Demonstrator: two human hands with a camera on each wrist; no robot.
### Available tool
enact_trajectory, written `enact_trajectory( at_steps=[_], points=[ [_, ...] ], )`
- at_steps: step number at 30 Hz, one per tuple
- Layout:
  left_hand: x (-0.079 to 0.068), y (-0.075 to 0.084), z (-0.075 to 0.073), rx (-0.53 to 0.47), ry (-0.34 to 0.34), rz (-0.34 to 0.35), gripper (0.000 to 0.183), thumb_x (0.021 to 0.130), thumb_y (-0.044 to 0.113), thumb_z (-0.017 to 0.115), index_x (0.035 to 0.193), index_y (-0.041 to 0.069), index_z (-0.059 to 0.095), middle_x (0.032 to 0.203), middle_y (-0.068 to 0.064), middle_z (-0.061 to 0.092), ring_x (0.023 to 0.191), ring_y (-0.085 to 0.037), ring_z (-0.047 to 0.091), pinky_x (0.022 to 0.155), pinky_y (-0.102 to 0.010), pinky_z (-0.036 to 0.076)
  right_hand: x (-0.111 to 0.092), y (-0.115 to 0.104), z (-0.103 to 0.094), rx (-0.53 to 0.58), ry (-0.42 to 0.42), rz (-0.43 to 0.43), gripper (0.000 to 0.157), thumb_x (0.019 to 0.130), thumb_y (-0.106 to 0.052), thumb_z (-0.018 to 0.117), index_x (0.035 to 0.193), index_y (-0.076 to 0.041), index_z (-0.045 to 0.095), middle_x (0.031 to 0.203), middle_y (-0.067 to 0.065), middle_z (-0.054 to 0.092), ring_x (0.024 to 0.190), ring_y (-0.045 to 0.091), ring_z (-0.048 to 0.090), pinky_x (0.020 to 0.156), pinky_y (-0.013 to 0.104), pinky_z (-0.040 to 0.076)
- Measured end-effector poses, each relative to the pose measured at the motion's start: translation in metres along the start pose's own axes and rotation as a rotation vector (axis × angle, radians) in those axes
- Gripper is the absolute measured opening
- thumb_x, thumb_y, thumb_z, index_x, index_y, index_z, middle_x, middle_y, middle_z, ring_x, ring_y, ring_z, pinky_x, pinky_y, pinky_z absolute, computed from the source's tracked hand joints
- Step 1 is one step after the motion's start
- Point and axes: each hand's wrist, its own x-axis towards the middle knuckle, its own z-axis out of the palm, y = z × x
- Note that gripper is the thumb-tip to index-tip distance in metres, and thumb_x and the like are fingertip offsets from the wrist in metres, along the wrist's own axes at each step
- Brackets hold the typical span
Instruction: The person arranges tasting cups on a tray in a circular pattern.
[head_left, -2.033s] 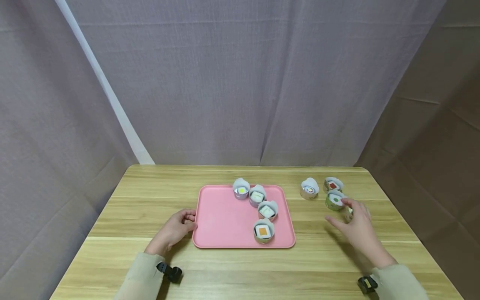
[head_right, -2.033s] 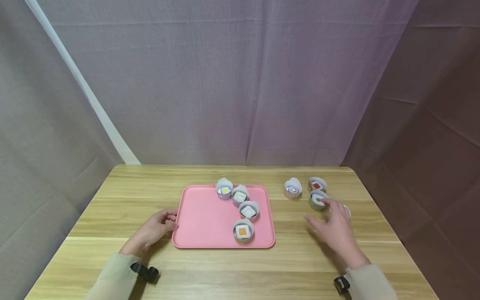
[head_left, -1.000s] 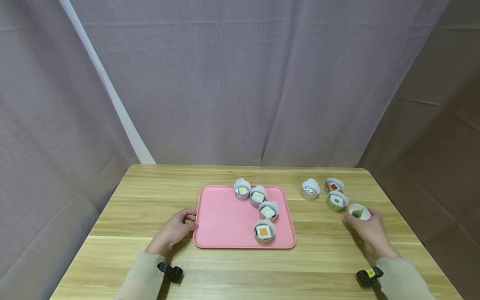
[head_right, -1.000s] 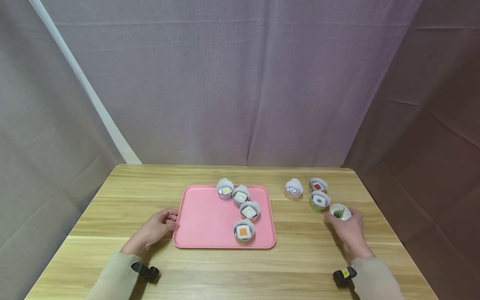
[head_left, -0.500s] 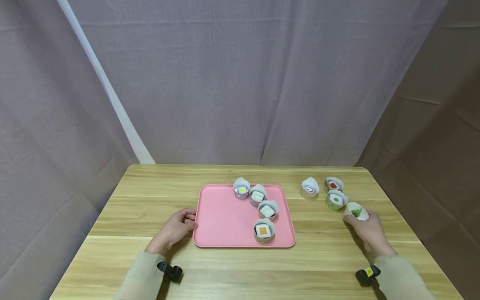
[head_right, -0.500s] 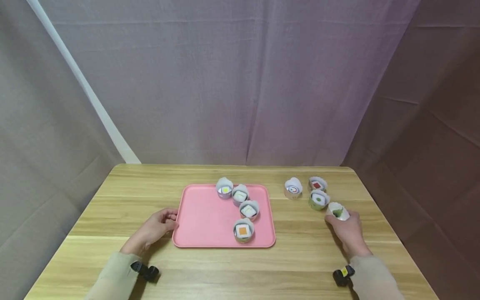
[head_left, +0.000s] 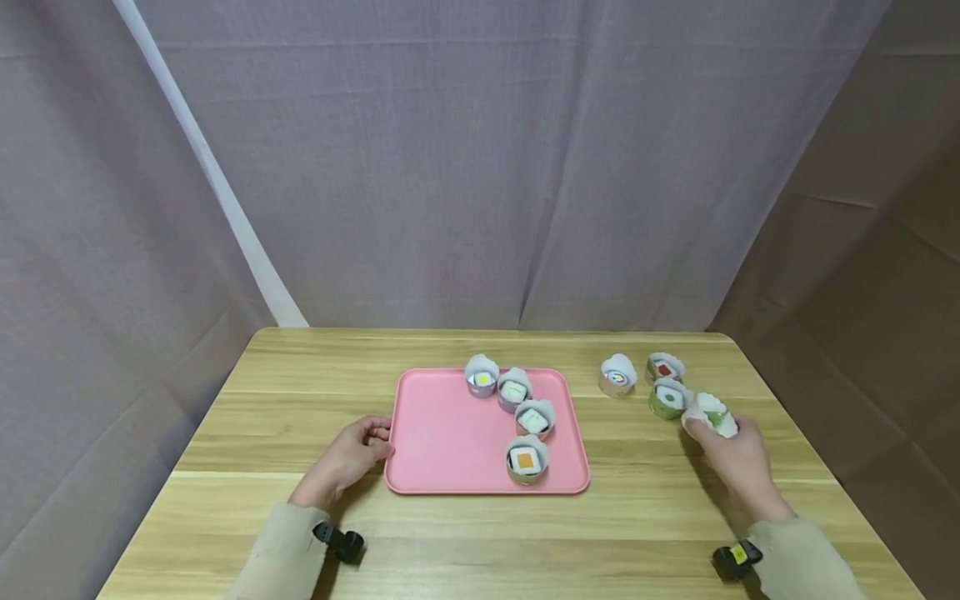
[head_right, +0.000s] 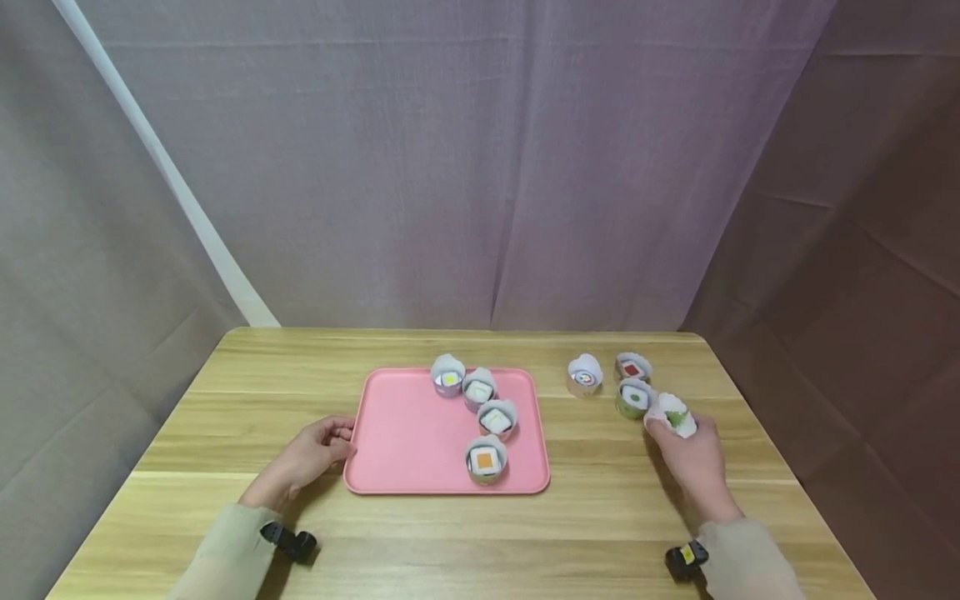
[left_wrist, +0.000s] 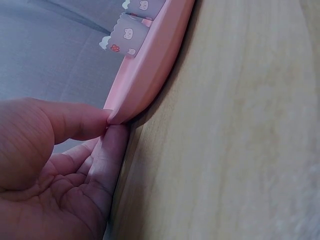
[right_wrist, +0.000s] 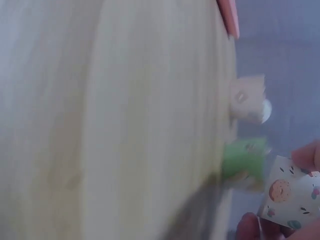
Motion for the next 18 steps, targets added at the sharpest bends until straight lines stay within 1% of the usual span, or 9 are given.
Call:
enact_trajectory(
  at_steps=[2,3,6,8,10,12,13,15,18],
  points=[
    [0.000,0.001,0.000,0.000,0.000,-0.001,0.037,0.087,-0.006,0.063,0.124,-0.002,0.056,0.104,-0.016,0.055,0.083,-0.022,0.053,0.066,-0.030,0.048,-0.005,-0.010,0.002,-0.033,0.028,-0.061,0.084,0.090,-0.046,0.062,0.139,0.013,0.028,0.132,0.031,0.040,0.114,0.039,0.043,0.089,0.049,0.040],
    [0.000,0.001,-0.001,0.002,0.000,0.000,0.037,0.087,-0.006,0.063,0.123,-0.002,0.056,0.104,-0.016,0.055,0.083,-0.022,0.053,0.066,-0.031,0.048,-0.008,-0.015,0.004,-0.048,0.040,-0.094,0.082,0.090,-0.045,0.062,0.139,0.012,0.030,0.131,0.031,0.042,0.114,0.040,0.044,0.089,0.049,0.039],
    [0.000,0.001,-0.001,0.003,-0.005,0.004,0.036,0.088,-0.006,0.062,0.124,-0.003,0.056,0.104,-0.016,0.055,0.083,-0.022,0.053,0.066,-0.031,0.048,-0.017,-0.031,0.010,-0.072,0.063,-0.214,0.074,0.090,-0.038,0.065,0.136,0.012,0.035,0.127,0.030,0.045,0.112,0.039,0.047,0.084,0.041,0.040],
    [0.000,0.002,-0.001,0.008,-0.003,0.003,0.036,0.088,-0.006,0.061,0.124,-0.003,0.055,0.104,-0.017,0.055,0.083,-0.022,0.053,0.066,-0.031,0.048,-0.023,-0.043,0.017,-0.062,0.067,-0.281,0.069,0.090,-0.033,0.067,0.133,0.010,0.037,0.125,0.027,0.047,0.111,0.036,0.048,0.082,0.034,0.039],
    [0.000,0.002,-0.001,0.008,-0.004,0.002,0.036,0.089,-0.006,0.061,0.125,-0.003,0.055,0.105,-0.017,0.055,0.084,-0.022,0.053,0.067,-0.032,0.048,-0.029,-0.053,0.025,-0.044,0.062,-0.345,0.065,0.088,-0.029,0.069,0.131,0.009,0.040,0.123,0.025,0.049,0.110,0.033,0.048,0.081,0.030,0.038],
    [0.000,0.002,-0.001,0.009,-0.001,0.001,0.037,0.089,-0.006,0.061,0.125,-0.004,0.055,0.105,-0.017,0.054,0.084,-0.023,0.053,0.067,-0.032,0.048,-0.035,-0.063,0.034,-0.033,0.041,-0.386,0.063,0.087,-0.027,0.071,0.130,0.008,0.041,0.121,0.023,0.049,0.109,0.031,0.049,0.082,0.029,0.038],
    [0.000,0.002,0.000,0.005,-0.002,-0.002,0.037,0.088,-0.006,0.061,0.125,-0.003,0.055,0.105,-0.017,0.054,0.084,-0.023,0.053,0.067,-0.032,0.048,-0.038,-0.067,0.039,-0.026,0.025,-0.401,0.063,0.087,-0.026,0.072,0.129,0.008,0.041,0.121,0.022,0.050,0.109,0.030,0.049,0.084,0.030,0.039],
    [0.000,0.001,-0.001,-0.007,-0.006,0.001,0.038,0.088,-0.006,0.062,0.125,-0.003,0.055,0.105,-0.016,0.055,0.085,-0.023,0.053,0.067,-0.031,0.049,-0.044,-0.074,0.050,-0.017,-0.014,-0.425,0.063,0.086,-0.026,0.073,0.129,0.007,0.041,0.120,0.021,0.051,0.109,0.029,0.050,0.088,0.034,0.039],
    [0.000,0.000,0.000,-0.020,-0.005,0.008,0.037,0.088,-0.006,0.062,0.124,-0.003,0.055,0.103,-0.016,0.055,0.084,-0.022,0.054,0.066,-0.030,0.049,-0.052,-0.084,0.066,0.000,-0.087,-0.436,0.065,0.085,-0.029,0.074,0.129,0.004,0.040,0.121,0.019,0.052,0.109,0.030,0.051,0.092,0.042,0.040]
  ],
)
